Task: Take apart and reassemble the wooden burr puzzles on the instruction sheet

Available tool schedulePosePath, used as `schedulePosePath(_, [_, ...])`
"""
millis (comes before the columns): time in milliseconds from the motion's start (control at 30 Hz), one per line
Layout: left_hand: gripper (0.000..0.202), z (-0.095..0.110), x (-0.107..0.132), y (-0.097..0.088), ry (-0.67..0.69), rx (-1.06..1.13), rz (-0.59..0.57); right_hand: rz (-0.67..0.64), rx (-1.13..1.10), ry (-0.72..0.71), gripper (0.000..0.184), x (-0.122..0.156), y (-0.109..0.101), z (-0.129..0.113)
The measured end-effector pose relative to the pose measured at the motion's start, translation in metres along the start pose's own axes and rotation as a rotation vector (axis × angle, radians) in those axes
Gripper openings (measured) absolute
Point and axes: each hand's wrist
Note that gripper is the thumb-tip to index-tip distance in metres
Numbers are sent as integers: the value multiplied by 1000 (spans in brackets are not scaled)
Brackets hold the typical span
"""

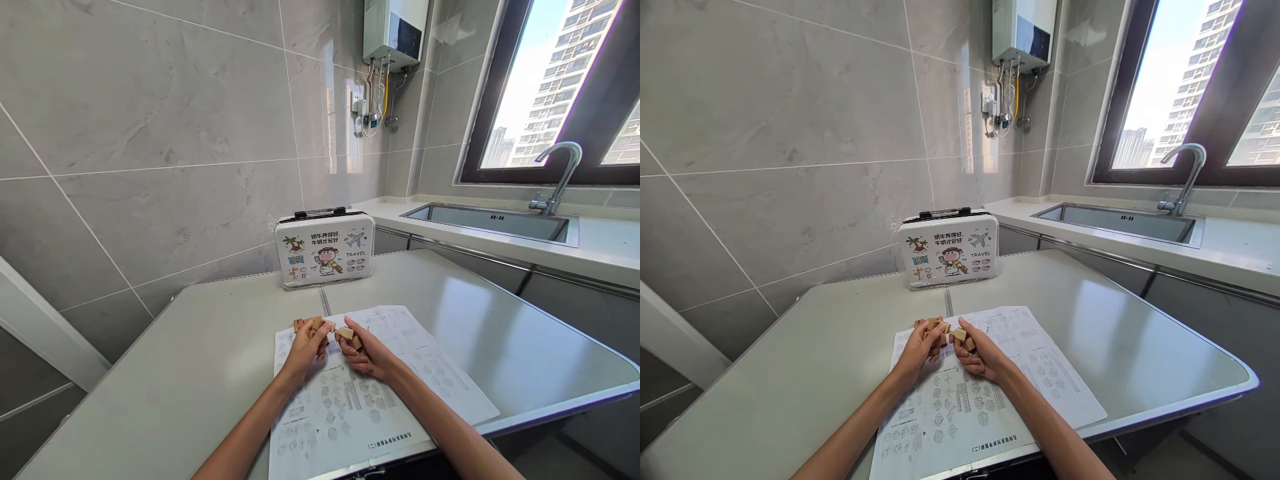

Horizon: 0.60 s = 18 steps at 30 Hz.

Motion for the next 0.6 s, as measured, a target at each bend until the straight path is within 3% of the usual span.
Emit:
schedulePosePath(133, [44,4,-2,0,42,103,-5,40,123,-98,46,1,5,-2])
schedulePosePath(267, [44,9,-3,-3,54,281,-46,78,104,-157,46,2,8,-3])
schedulePosePath(433, [50,8,-2,-7,-25,258,-27,116,89,-211,48,0,6,-1])
schedulePosePath(600, [31,3,-4,-11,-77,377,-135,102,124,-222,45,1,6,-1])
Point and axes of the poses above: each hand's wrist, its own x-axis away from the middle knuckle, its own y-axis out of the palm, z = x × y, and after that the axes turned 13 degrees about -z, right-handed
